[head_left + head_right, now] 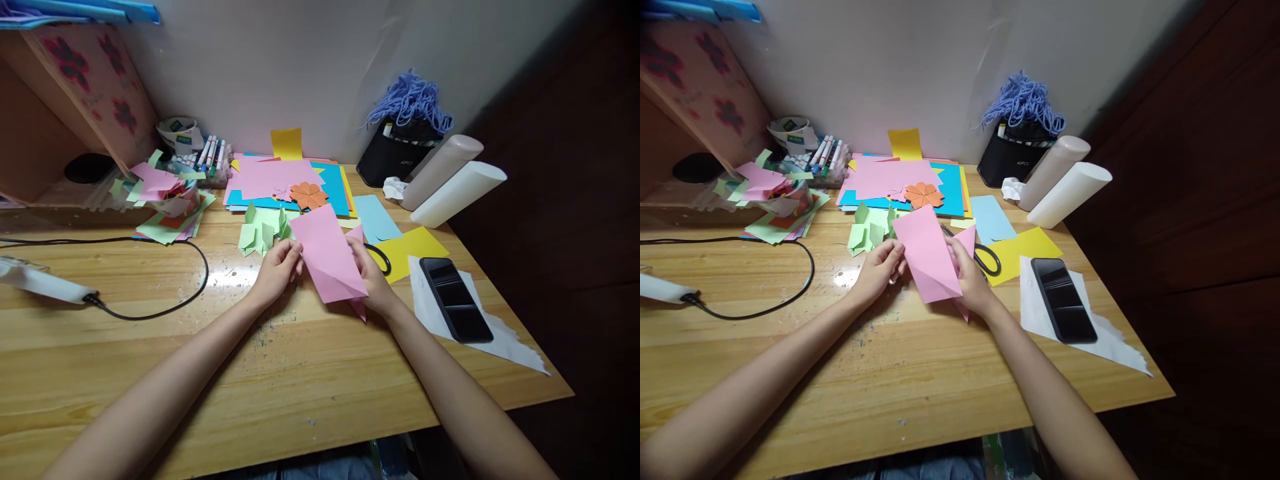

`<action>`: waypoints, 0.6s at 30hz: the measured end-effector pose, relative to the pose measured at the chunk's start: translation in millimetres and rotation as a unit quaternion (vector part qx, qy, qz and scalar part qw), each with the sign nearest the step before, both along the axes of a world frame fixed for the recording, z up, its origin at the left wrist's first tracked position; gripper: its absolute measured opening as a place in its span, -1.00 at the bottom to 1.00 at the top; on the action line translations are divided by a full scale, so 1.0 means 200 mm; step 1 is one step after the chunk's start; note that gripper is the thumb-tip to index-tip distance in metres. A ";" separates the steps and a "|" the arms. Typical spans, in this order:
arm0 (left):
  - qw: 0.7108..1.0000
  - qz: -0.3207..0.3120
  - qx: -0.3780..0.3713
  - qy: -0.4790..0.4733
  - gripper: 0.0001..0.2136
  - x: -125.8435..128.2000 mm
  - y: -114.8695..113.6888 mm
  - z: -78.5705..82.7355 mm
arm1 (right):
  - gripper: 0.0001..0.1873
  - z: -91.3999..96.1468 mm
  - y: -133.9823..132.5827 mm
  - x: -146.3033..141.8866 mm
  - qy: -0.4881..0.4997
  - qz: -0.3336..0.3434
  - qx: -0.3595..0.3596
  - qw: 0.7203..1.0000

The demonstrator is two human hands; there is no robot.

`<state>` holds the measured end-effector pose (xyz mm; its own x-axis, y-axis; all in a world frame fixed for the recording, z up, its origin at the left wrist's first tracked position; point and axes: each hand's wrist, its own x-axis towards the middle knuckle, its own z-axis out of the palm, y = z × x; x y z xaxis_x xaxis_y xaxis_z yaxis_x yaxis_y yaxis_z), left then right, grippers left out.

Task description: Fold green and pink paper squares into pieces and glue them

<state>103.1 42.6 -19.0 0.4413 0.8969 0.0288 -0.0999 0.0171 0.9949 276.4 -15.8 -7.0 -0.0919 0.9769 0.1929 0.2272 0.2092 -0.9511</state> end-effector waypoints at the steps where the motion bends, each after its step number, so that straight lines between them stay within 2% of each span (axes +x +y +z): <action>1: 1.000 -0.008 -0.005 0.004 -0.73 0.00 0.00 0.00 | -0.20 0.00 0.00 0.00 -0.010 -0.038 0.028 0.999; 3: 0.999 -0.033 -0.014 0.013 -0.68 0.00 -0.01 0.00 | -0.13 0.00 0.00 0.01 -0.052 -0.117 0.095 0.987; 4: 0.998 -0.050 -0.017 0.015 -0.64 0.00 -0.01 0.00 | -0.16 0.01 -0.01 0.02 -0.084 -0.147 0.132 0.977; 6: 0.995 -0.096 -0.020 0.008 -0.58 0.01 -0.02 0.00 | -0.39 0.02 -0.01 0.03 -0.161 -0.171 0.194 0.952; 8: 0.989 -0.147 -0.015 -0.016 -0.51 0.00 -0.02 0.00 | -0.59 0.03 -0.03 0.03 -0.243 -0.143 0.219 0.934; 11: 0.980 -0.198 0.004 -0.038 -0.47 -0.02 -0.02 0.00 | -0.54 0.06 -0.05 0.01 -0.327 -0.055 0.211 0.919; 15: 0.979 -0.199 0.036 -0.013 -0.54 -0.04 -0.04 0.02 | -0.46 0.06 -0.06 -0.01 -0.360 0.038 0.199 0.910; 18: 0.981 -0.194 -0.010 -0.019 -0.59 -0.05 -0.05 0.04 | -0.46 0.04 -0.06 -0.01 -0.339 0.058 0.196 0.918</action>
<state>93.7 33.5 -11.8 0.7478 0.6629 0.0359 -0.1193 0.0810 0.9895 273.5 -27.8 1.6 -0.4192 0.8205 0.3886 0.6939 0.5656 -0.4456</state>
